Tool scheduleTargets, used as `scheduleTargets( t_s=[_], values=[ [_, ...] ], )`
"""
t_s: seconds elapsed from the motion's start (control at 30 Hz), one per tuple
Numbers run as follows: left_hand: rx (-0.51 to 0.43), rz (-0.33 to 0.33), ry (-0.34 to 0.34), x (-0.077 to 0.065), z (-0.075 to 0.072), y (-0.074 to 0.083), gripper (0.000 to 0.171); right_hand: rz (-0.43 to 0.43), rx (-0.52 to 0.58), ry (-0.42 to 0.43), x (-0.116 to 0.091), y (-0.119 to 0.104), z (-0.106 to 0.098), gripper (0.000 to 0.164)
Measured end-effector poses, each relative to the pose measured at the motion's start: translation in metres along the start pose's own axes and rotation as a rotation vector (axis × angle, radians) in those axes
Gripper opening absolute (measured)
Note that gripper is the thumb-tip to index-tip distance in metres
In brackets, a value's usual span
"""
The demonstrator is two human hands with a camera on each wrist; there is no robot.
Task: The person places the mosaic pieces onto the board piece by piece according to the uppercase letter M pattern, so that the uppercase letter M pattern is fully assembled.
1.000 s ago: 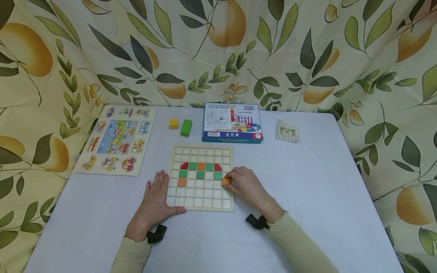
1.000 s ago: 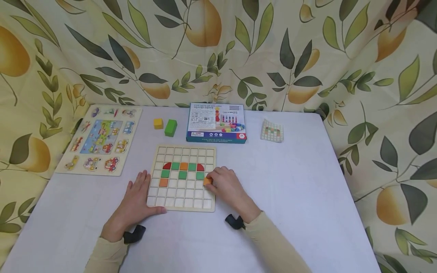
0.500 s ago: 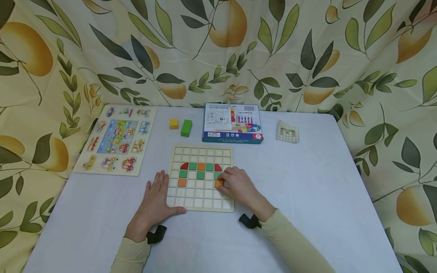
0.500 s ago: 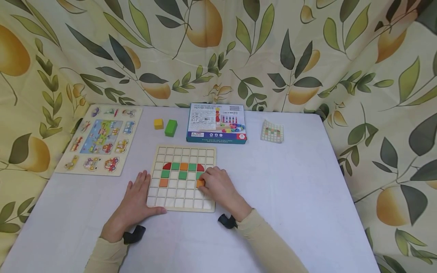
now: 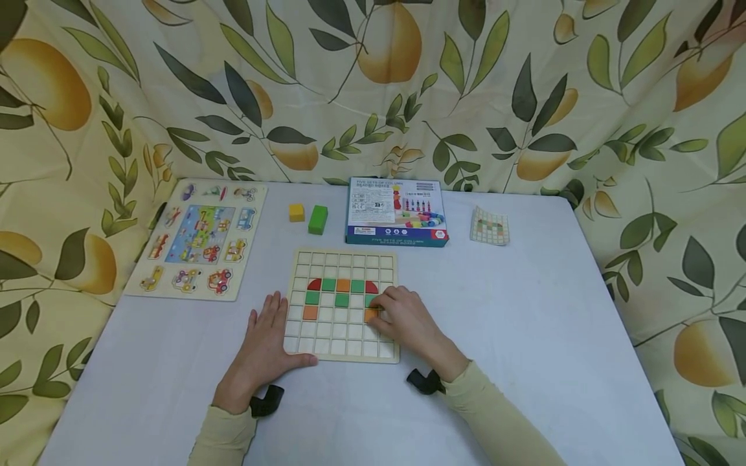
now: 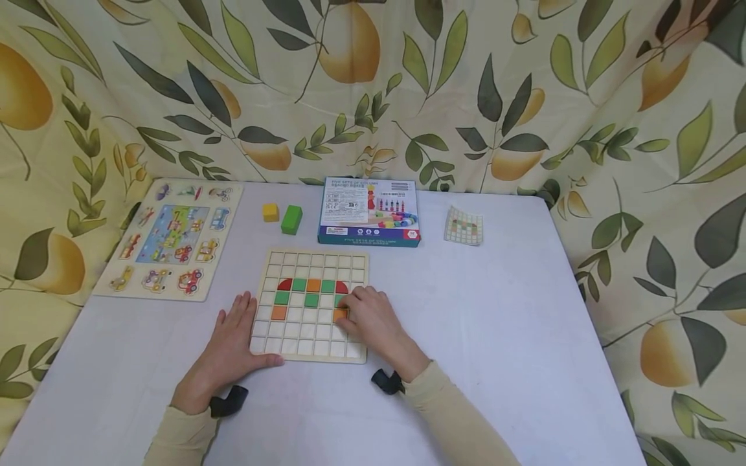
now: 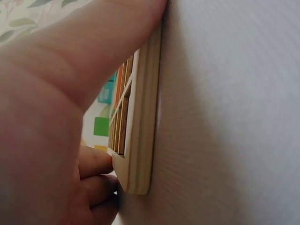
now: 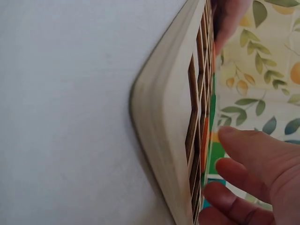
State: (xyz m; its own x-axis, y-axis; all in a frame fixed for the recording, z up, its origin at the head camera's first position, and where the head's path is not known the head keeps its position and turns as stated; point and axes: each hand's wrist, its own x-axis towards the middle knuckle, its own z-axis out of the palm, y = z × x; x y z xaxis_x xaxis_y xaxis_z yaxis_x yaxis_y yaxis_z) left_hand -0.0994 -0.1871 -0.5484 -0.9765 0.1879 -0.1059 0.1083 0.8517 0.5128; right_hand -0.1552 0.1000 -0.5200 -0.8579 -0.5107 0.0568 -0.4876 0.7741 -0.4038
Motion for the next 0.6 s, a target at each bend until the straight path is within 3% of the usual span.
scheduleTargets(
  t_s=[0.43,0.6],
  values=[
    [-0.008,0.001,-0.009,-0.001,-0.002,-0.001,0.134,0.095,0.032,0.129,-0.011,0.017,-0.006,0.025],
    [-0.006,-0.01,0.004,-0.001,-0.008,0.001,0.135,0.149,0.004,0.235,-0.017,0.032,-0.018,0.038]
  ],
)
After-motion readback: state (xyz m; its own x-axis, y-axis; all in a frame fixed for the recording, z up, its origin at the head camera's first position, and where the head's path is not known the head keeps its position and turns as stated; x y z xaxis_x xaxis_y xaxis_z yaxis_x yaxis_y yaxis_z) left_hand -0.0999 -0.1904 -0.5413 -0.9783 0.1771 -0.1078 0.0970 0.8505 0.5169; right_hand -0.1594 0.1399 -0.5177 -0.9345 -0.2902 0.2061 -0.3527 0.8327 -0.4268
